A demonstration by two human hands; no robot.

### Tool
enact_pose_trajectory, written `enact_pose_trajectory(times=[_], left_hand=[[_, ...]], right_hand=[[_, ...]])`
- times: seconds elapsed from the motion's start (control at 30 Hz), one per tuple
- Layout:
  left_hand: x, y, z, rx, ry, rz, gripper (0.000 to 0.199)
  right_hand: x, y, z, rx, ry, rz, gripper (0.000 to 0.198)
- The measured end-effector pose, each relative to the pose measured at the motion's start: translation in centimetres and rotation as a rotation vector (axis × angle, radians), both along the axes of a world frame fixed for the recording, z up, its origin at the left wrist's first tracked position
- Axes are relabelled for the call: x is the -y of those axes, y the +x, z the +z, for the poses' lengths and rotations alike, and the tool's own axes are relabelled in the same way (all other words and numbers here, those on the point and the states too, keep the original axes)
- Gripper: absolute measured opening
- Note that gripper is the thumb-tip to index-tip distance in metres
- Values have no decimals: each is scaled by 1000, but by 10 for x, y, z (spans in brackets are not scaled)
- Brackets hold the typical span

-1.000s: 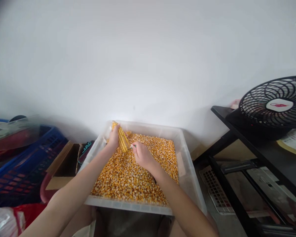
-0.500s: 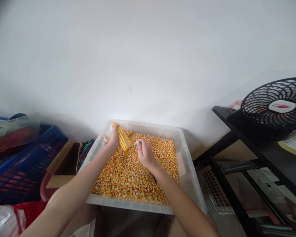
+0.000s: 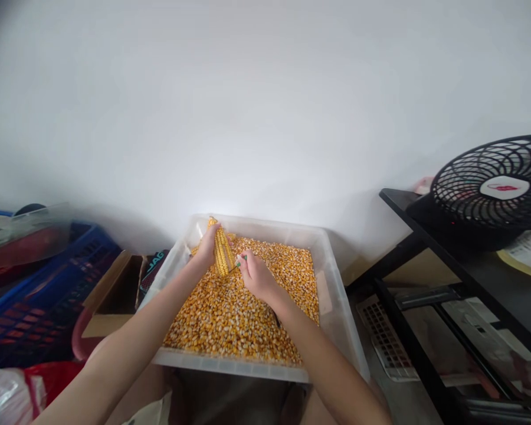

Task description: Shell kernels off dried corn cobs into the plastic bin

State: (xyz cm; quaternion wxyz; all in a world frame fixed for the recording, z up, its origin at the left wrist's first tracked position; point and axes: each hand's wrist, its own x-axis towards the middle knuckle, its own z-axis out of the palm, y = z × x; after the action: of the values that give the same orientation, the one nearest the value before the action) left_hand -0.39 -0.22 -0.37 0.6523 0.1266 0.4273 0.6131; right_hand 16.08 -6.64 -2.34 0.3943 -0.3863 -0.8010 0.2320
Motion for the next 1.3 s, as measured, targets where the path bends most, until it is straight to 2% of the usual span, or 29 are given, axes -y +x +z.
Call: enact_pose_trajectory(times=[0.1, 0.17, 0.27, 0.4, 0.57, 0.7, 0.8, 0.87, 0.93, 0.97, 1.03, 1.1, 1.17, 1.23, 1.3], left_hand=[[8, 12, 2, -222, 152, -73, 22], [13, 19, 2, -262, 181, -108, 23], [16, 24, 1, -219, 162, -122, 27], [12, 21, -9, -139, 164, -77, 27], [4, 24, -41, -44, 129, -34, 14], [1, 27, -62, -81, 74, -21, 12], [-2, 21, -58, -36, 57, -35, 14], [-5, 14, -47, 56, 44, -13, 17], [-7, 8, -34, 144, 25, 63, 25], [-8, 5, -28, 178, 28, 118, 29], [-8, 4, -18, 234, 51, 231, 32], [-5, 6, -11, 261, 73, 259, 31], [0, 9, -6, 293, 103, 160, 30], [6, 11, -1, 355, 169, -34, 41], [10, 10, 3, 401, 248, -274, 62]], right_hand=[[-2, -3, -5, -8, -80, 19, 15], [-2, -5, -8, -26, -139, 33, 15], [-1, -7, -7, -51, -222, 47, 16], [-3, -6, -4, -90, -250, 24, 18], [-6, -2, -11, 63, -189, 13, 17], [-10, 0, -23, 185, -180, -56, 22], [-16, 2, -26, 109, -232, -141, 31], [-21, 4, -23, -56, -247, -274, 37], [-24, 5, -18, -291, -335, -385, 41], [-24, 4, -15, -407, -436, -394, 42], [-22, 1, -10, -589, -701, -301, 40], [-19, -3, -5, -699, -889, -162, 38], [-17, -5, -1, -782, -916, -104, 41], [-20, -1, 3, -868, -836, -159, 43], [-26, 8, 8, -949, -699, -270, 42]])
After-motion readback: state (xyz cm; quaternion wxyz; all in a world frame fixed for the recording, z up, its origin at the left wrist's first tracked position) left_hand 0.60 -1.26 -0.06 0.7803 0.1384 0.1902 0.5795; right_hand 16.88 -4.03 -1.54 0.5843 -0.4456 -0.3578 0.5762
